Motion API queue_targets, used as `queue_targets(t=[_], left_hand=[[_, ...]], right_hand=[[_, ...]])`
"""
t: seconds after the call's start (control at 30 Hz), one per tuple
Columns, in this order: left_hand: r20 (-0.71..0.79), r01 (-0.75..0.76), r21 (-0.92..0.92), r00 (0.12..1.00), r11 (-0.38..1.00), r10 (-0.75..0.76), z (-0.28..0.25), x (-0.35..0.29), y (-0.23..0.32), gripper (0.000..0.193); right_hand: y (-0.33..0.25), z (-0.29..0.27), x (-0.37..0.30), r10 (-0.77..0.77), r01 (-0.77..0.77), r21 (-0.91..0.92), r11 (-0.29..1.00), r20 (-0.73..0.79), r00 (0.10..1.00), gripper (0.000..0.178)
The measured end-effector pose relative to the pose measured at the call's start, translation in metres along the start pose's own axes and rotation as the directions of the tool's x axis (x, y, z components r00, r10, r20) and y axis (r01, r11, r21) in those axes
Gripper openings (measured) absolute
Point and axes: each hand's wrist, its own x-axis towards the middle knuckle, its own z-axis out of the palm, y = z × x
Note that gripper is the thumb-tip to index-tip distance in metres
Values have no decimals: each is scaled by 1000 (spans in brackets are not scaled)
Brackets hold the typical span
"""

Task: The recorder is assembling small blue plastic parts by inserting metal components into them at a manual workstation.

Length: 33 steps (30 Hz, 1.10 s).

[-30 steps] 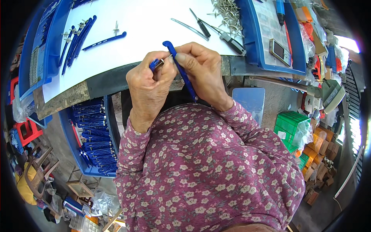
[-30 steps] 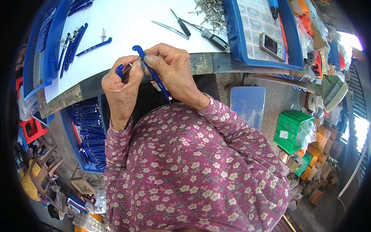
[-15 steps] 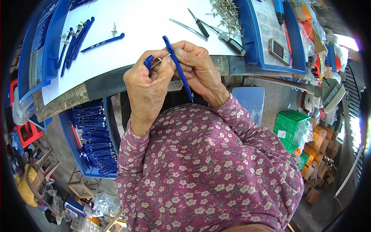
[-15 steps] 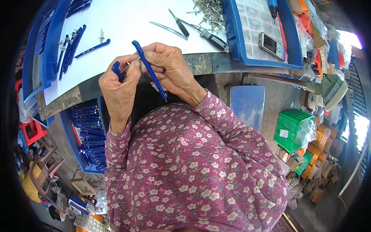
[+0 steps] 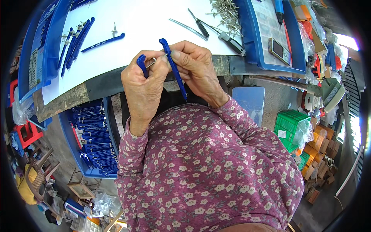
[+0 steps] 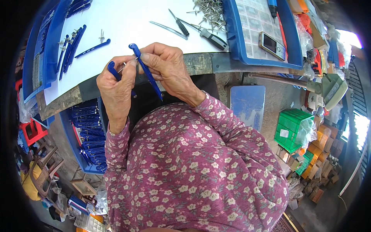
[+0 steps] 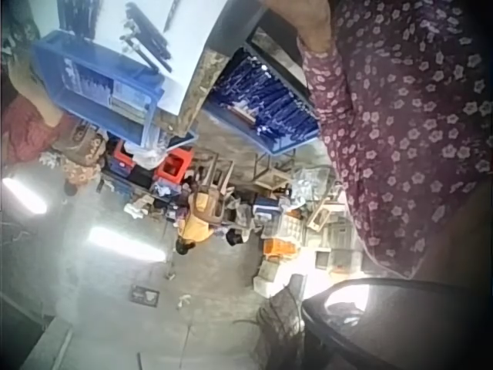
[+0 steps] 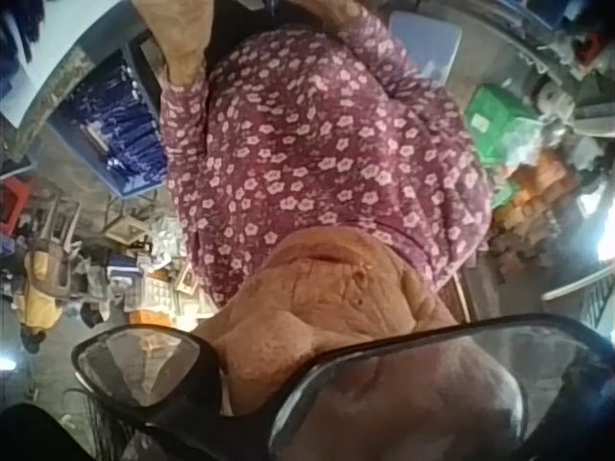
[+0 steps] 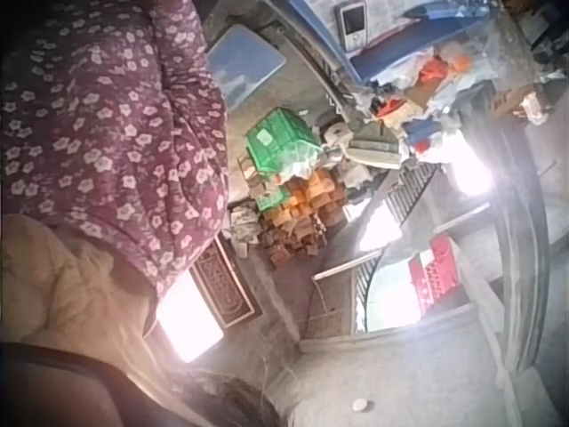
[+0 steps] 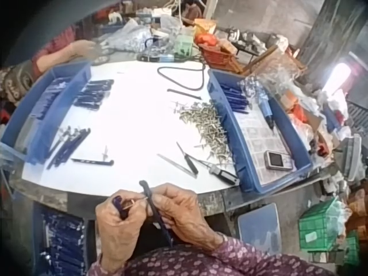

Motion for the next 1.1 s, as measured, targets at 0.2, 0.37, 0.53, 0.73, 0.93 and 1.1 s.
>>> queue_targets(t=[0.2,0.37,0.53,0.73,0.93,1.1], left_hand=[[16,58,-135,998,989,-56,-3,-1,-1,8],[54,113,-219,993,969,-104,-8,-1,-5,7],[77,113,-244,992,963,-97,-12,-1,-6,7],[104,141,-317,988,938,-113,-14,-3,-8,6],[62,25,-242,998,970,-11,-13,-6,-11,5],[14,-133,-27,991,991,134,-10,-7,-6,6]], right_hand=[[0,3,-1,-95,90,-188,978,-16,995,18],[-2,4,-2,-139,131,-317,939,-5,990,16],[-4,6,-2,-127,125,-308,943,14,992,14],[-6,5,-1,-128,137,-315,939,48,991,12],[-12,11,-3,-193,206,-462,863,74,978,9],[-13,14,-6,-230,235,-540,808,78,970,8]])
